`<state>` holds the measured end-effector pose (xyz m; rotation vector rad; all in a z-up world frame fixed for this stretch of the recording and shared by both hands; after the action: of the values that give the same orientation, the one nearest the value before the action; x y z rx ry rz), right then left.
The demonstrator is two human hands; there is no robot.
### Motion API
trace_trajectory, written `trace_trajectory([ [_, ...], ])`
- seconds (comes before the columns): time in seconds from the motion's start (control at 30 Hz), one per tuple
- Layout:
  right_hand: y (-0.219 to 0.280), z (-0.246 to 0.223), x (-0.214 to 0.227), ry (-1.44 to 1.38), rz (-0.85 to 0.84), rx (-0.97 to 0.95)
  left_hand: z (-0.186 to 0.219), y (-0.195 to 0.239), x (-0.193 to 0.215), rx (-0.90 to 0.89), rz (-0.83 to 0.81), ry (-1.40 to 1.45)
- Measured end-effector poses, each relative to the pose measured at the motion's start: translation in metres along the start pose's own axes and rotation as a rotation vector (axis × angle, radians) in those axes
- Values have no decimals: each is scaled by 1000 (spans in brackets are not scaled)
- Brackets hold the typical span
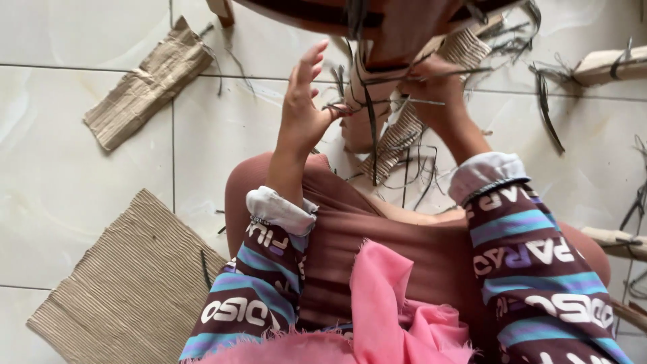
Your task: Wrapping a wooden chair leg with strips of dried plant material and securing them with thin black cords.
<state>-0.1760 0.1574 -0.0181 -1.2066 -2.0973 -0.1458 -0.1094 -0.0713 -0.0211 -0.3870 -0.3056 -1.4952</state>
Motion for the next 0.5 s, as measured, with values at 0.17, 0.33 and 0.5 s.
trace_trajectory([
  [0.17,-15,-17,-28,248,-87,162,-9,-3,-9,-37,-96,198],
  [0.33,-3,-4,-24,63,-8,98,-6,1,-12,38,-126,319],
  [0.5,1,-27,-11,61,37,72,-2,7,-9,90,-55,20],
])
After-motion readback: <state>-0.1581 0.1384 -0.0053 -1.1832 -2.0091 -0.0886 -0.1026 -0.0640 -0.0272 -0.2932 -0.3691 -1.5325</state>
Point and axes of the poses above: each hand's wrist, its own y-axis away from the middle knuckle, its own x-axis out of the back of the hand, z = x × y, the point moved 6 cm from there along -y, towards the middle knuckle, and after that the axes turned 7 degrees about -z, right-handed, at the moved point
